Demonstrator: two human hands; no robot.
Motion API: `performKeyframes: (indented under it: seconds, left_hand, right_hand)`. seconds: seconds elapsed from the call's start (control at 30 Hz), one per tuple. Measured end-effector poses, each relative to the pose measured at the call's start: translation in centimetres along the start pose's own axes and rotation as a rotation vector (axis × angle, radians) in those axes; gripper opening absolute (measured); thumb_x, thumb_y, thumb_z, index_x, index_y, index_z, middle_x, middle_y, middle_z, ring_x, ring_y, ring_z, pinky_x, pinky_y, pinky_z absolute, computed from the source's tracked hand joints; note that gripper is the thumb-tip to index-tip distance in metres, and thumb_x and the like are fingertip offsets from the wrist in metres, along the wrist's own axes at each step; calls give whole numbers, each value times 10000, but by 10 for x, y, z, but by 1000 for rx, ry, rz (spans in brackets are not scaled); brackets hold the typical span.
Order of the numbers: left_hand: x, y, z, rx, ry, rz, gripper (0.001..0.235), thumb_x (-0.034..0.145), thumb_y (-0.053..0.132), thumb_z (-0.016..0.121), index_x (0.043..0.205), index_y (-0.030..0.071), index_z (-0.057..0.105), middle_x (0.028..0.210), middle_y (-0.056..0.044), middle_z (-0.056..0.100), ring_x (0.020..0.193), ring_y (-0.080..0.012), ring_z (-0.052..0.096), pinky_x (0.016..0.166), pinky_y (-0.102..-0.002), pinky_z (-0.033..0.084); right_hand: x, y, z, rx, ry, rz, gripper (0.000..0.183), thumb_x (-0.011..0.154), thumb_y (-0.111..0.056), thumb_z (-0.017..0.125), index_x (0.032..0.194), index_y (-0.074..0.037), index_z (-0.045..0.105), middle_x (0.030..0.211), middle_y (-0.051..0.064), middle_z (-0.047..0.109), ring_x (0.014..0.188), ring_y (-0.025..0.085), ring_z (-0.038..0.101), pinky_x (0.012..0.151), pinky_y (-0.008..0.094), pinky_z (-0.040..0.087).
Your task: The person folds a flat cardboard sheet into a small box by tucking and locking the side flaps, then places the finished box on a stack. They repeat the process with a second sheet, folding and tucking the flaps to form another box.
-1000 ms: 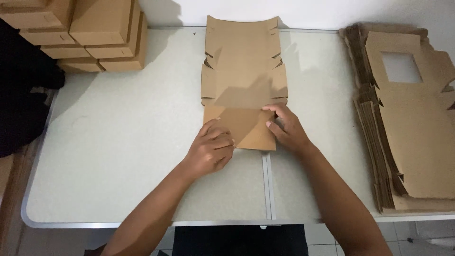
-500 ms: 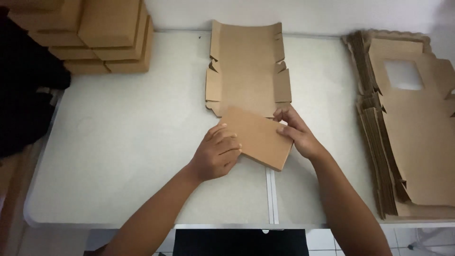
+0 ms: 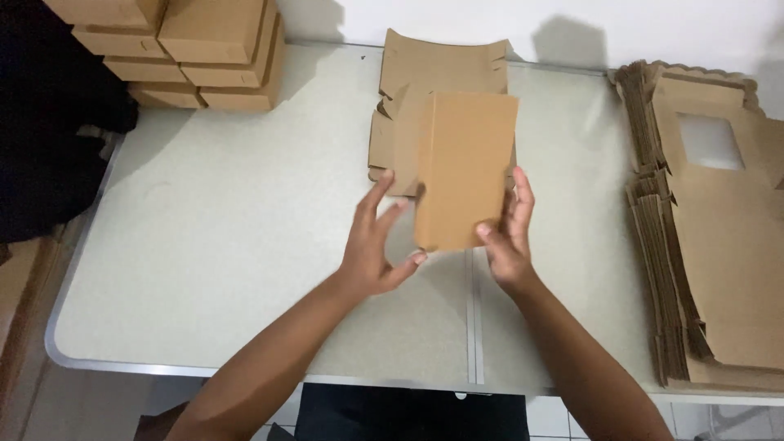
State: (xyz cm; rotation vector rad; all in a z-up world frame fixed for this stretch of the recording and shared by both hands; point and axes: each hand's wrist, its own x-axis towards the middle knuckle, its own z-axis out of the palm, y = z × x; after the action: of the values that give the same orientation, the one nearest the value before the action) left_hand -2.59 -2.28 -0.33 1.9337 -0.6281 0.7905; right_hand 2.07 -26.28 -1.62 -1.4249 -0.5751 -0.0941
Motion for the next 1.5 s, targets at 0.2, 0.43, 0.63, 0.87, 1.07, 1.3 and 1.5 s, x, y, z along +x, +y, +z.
performKeyframes:
  seconds: [0.2, 0.43, 0.63, 0.87, 1.07, 1.3, 1.5]
  left_hand:
    - [9, -7, 3, -439, -57, -342, 770, 974, 156, 688, 1562, -2, 217, 1435, -196, 450, 1107, -321, 628, 956, -458, 549]
    - [12, -23, 1, -508, 62, -439, 612, 991, 156, 687, 1519, 68, 390, 1489, -128, 474, 1142, -271, 629, 1007, -471, 538]
    - [15, -21, 2, -753, 195, -560, 889, 955, 94, 691, 1621, 183, 110, 1577, -173, 282, 1261, -313, 546, 1046, -496, 519]
    - [-19, -51, 46, -816, -18, -576, 1105, 802, -4, 825, 1602, 148, 78, 1406, -123, 515, 1231, -301, 605, 982, -461, 561]
    - [6, -16, 12, -743, -182, -504, 603, 812, 39, 837, 1362, 149, 617, 1184, -48, 714, 1107, -235, 698, 975, -453, 543]
    - [16, -40, -15, -894, 86, -728, 977, 768, 106, 850, 1586, 128, 316, 1392, -200, 603, 1256, -358, 597, 1071, -483, 500]
    - [21, -45, -41, -630, -75, -623, 459, 749, 178, 886, 1174, 127, 722, 970, -65, 731, 914, -226, 703, 816, -402, 583]
  right_hand:
    - [-9, 5, 14, -172, -157, -88, 1057, 896, 5, 656, 1603, -164, -111, 1680, 147, 14, 1508, 466, 232, 1096, 565, 434]
    - [-4, 6, 4, -161, -102, 157, 997, 884, -59, 674, 1624, -131, 11, 1417, 181, 419, 1115, 308, 626, 953, 419, 543]
    - [-8, 13, 20, -501, -152, 97, 1113, 777, -103, 857, 1608, 0, 124, 1040, 235, 630, 930, 390, 723, 919, 485, 570]
    - [-24, 70, -8, -156, -27, 25, 1248, 798, 17, 767, 1602, -204, -162, 1586, 185, 365, 1354, 393, 512, 1084, 550, 492]
    - [-19, 58, -10, -49, 66, -39, 1204, 873, 100, 657, 1614, -311, -199, 1544, 126, 439, 1358, 297, 537, 1153, 521, 470]
    - [-9, 39, -14, -139, 93, -97, 988, 999, -22, 570, 1644, -232, -148, 1625, 139, 375, 1449, 254, 409, 1252, 514, 322]
    - [-8, 16, 4, -308, 43, -107, 791, 1073, -123, 445, 1652, -132, -92, 1718, 135, 192, 1481, 225, 345, 1229, 421, 281]
